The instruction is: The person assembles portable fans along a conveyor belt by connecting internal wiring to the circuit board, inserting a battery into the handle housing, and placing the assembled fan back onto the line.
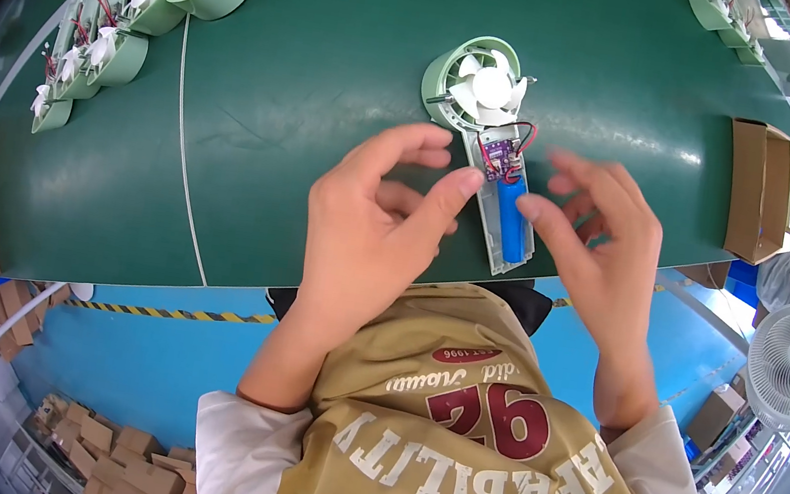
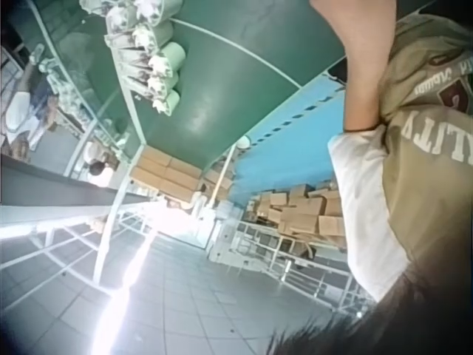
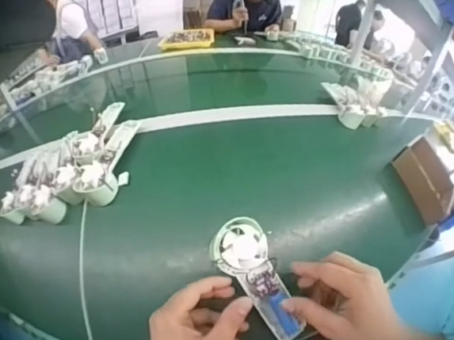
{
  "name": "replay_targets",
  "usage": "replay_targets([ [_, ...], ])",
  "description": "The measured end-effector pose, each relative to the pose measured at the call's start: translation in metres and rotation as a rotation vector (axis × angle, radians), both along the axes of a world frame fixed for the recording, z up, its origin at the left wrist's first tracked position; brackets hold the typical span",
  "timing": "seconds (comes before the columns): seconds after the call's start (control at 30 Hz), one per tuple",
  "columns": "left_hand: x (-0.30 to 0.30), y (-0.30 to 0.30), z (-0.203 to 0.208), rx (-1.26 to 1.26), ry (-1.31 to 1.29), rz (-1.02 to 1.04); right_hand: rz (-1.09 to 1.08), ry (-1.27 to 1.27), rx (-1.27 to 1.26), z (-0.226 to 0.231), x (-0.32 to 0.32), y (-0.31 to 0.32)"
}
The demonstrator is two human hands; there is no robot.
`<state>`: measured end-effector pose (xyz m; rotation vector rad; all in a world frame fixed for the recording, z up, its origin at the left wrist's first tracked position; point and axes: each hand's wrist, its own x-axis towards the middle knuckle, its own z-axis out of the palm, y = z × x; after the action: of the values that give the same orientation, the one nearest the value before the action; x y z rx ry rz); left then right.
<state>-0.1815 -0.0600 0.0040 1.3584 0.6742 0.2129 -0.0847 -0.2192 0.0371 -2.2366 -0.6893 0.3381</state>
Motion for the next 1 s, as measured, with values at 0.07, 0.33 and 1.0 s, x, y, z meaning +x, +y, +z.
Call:
replay_targets([
  [0.07,0.007,0.000,-0.003,0.018,-0.040,-0.020,-0.060,0.000,0.004,-0.005,0.004,0.007],
  [0.33,0.018,-0.004,-0.006,-0.097,-0.013,-0.018,0.073,-0.071,0.096,-0.018,0.005,0.011],
  [1.0,0.017,-0.003,-0.008,-0.084,-0.016,-0.037,0.108,0.033,0.079,-0.009,0.000,-0.004],
])
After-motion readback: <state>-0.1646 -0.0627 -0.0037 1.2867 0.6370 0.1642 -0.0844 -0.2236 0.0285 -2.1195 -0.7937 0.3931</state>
